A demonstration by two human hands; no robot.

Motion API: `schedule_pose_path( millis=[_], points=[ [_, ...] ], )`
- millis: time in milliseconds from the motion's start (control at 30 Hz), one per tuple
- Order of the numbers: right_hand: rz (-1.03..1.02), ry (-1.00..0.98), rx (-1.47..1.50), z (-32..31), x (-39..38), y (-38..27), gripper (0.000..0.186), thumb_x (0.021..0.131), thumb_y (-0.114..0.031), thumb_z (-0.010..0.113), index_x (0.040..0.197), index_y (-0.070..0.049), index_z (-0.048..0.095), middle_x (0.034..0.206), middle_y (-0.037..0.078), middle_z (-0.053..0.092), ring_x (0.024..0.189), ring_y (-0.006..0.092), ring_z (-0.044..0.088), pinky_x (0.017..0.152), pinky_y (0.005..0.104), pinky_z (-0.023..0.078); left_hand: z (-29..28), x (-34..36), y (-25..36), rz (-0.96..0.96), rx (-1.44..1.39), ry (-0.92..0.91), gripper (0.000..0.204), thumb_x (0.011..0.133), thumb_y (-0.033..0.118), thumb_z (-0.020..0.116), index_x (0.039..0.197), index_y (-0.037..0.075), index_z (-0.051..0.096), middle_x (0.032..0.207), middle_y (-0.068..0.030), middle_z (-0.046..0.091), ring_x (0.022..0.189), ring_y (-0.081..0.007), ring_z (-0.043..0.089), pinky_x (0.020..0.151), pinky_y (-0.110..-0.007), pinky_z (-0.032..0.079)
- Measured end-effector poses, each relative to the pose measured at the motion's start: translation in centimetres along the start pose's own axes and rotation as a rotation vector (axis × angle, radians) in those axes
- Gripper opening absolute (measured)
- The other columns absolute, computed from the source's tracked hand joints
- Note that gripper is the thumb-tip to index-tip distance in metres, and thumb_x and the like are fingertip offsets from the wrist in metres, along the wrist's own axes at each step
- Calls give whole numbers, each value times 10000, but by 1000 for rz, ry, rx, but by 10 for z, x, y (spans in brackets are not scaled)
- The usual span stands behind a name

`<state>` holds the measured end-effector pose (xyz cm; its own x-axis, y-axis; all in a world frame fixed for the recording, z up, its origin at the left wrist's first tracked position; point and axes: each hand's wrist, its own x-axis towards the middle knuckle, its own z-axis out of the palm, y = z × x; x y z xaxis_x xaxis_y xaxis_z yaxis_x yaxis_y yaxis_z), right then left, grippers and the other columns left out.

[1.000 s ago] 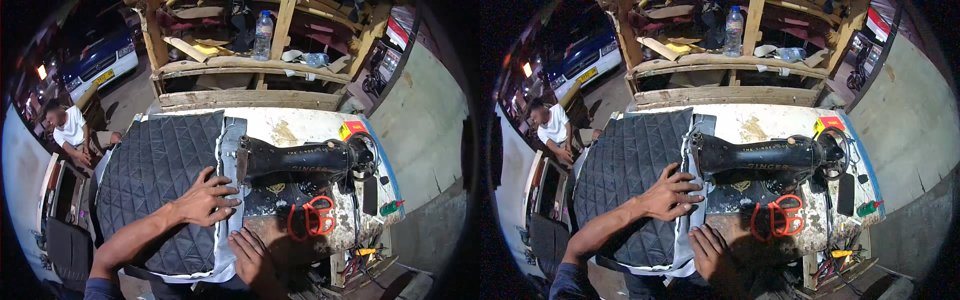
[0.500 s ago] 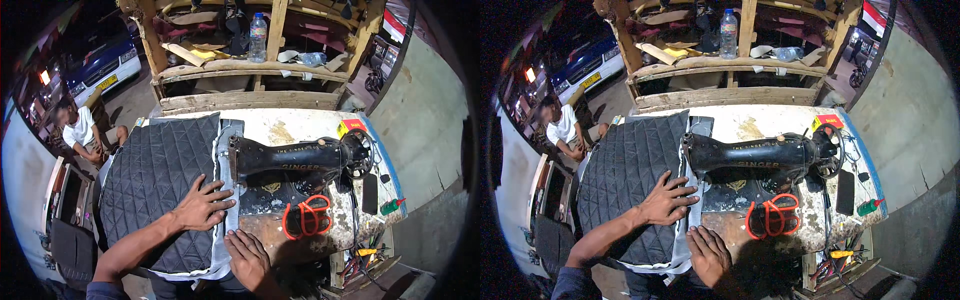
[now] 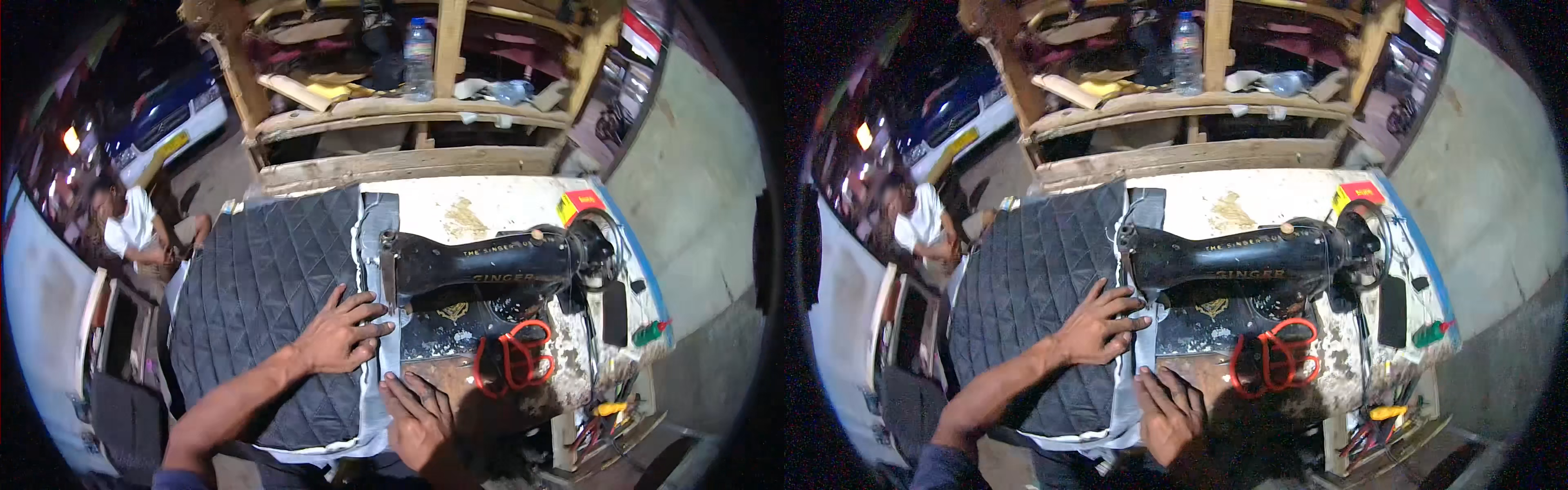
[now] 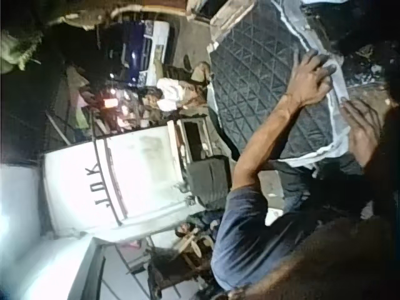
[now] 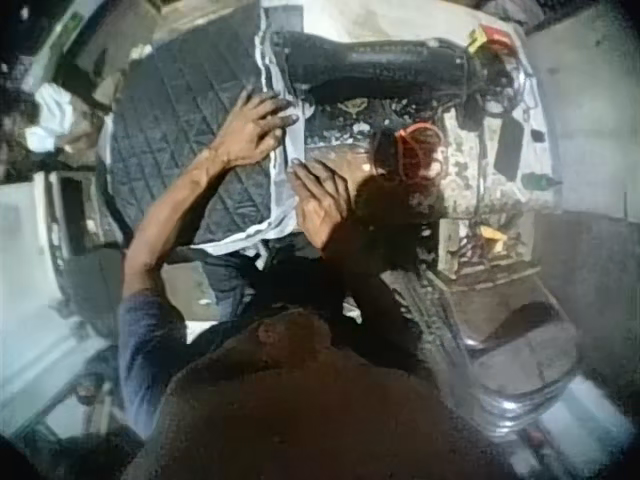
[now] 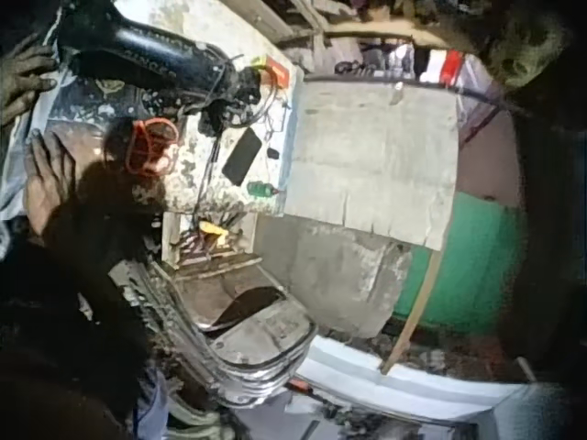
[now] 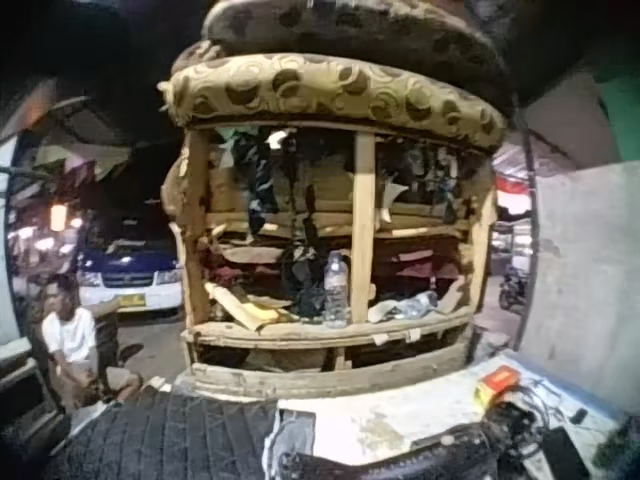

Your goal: The person aligns fabric pieces along the edges of a quilted panel by hand, feeds the material through a sewing machine to stitch the pieces together, and picks up a pair of scissors.

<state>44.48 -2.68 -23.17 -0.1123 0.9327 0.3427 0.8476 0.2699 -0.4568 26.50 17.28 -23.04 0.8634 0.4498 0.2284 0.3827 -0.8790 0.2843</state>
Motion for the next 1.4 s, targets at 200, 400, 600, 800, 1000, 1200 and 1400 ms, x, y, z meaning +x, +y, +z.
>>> schedule_pose_path(
  millis=[200,400,600,800,1000,1200,1400],
  points=[
    [39,8,-30,7,14,2,457,841,-108,674,1292,-113,747,1415,-2,679,1335,264,570,1090,458,414,-1,-1,-16,-29,-48,106,291,914,236,674,1167,208,814,1343,-97,667,1426,-355,511,1191,-716,280],
    [71,11,-66,11,19,8,509,845,-110,669,1351,-148,713,1432,-18,667,1341,280,550,1102,480,399,1,8,-24,4,-86,154,246,916,236,678,1094,189,841,1304,-121,684,1403,-371,524,1202,-688,283],
    [-26,-43,-134,-3,19,5,480,902,-156,626,1374,-71,660,1430,61,632,1330,307,548,1132,509,395,-19,-5,5,38,-66,16,309,947,288,659,1199,190,808,1350,-92,690,1466,-363,481,1225,-754,161],
    [-108,-24,-76,2,6,6,462,928,-163,595,1371,-42,655,1411,92,638,1339,302,561,1179,539,372,-11,-22,20,-2,-99,-81,399,985,344,636,1346,199,724,1395,-99,654,1479,-350,457,1224,-755,153],
    [-98,49,10,6,7,8,417,924,-127,586,1315,-8,666,1354,150,665,1300,327,604,1186,535,400,-18,-20,26,-53,-66,-129,429,987,345,603,1369,184,711,1425,-115,622,1508,-378,407,1242,-728,137],
    [-68,48,-21,4,7,12,380,908,-124,602,1252,7,696,1314,137,680,1287,316,606,1167,502,422,-11,-13,30,-56,-69,-138,422,993,345,598,1366,186,713,1437,-118,614,1522,-381,390,1251,-721,123],
    [-40,65,-3,2,8,10,366,886,-126,638,1226,-30,733,1296,80,694,1225,281,590,1065,450,470,-8,-19,27,-54,-29,-126,427,957,336,629,1352,203,725,1411,-107,625,1513,-361,412,1244,-730,147]
  ],
)
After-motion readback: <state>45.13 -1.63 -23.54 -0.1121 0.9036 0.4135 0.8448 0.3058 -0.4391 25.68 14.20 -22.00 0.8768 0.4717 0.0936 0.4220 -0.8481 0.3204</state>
